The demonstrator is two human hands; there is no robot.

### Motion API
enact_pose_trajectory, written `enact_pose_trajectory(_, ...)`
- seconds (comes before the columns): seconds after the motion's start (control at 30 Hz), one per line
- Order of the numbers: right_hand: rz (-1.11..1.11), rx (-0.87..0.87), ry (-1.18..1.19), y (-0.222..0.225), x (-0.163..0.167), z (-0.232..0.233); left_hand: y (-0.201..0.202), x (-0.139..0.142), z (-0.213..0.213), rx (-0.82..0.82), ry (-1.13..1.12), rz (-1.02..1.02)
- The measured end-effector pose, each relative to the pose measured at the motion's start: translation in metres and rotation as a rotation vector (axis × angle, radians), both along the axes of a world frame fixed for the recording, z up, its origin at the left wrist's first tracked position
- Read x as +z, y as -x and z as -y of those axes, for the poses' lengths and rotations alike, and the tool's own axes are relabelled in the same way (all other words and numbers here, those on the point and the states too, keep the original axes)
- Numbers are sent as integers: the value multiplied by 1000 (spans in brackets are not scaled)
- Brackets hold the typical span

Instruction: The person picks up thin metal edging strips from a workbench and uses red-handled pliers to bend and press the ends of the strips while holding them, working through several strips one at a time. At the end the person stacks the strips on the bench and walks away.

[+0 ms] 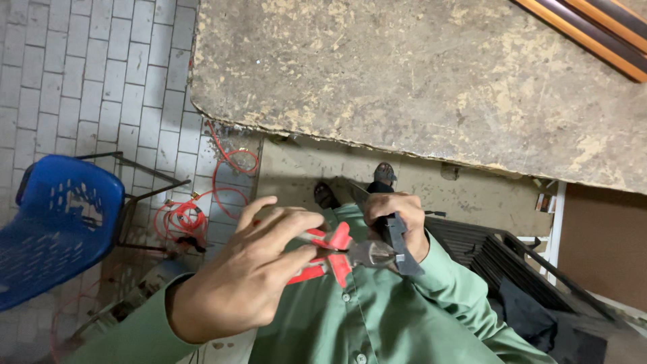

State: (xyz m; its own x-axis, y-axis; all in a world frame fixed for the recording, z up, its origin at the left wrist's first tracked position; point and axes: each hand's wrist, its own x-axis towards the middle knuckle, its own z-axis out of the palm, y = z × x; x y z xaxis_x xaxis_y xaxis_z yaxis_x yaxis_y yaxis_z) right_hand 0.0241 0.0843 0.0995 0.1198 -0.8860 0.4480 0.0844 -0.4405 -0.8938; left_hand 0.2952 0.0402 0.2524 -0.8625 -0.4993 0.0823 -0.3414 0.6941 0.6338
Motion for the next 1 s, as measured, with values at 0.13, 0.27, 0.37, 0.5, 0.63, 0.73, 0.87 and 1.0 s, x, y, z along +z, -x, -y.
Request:
enact_pose_trajectory(0.13, -18, 42, 35, -5, 1, -2, 1, 8, 0, -29, -90, 15)
enact_pose_trajectory(0.27, -72, 43, 47, -4, 8, -2, 0, 12, 4, -73, -90, 58)
enact_pose_trajectory(0.37, -107, 53, 67, -5, 12, -2, -2, 17, 7, -105, -76, 97)
enact_pose_trajectory(0.5, -163, 32, 88, -9, 17, -1, -6, 26, 13, -146, -1, 93)
enact_pose_trajectory(0.63, -166, -2, 129, -11, 19, -1, -9, 31, 13, -174, 25, 139)
enact_pose_trajectory(0.73, -181, -45, 165, -13, 21, -2, -10, 31, 14, -170, 27, 125)
enact_pose_trajectory(0.87, -207, -65, 213, -16, 24, -1, -12, 31, 16, -205, 34, 178)
enact_pose_trajectory(1.0, -206, -21, 232, -17, 26, 2, -15, 31, 19, -212, 98, 179)
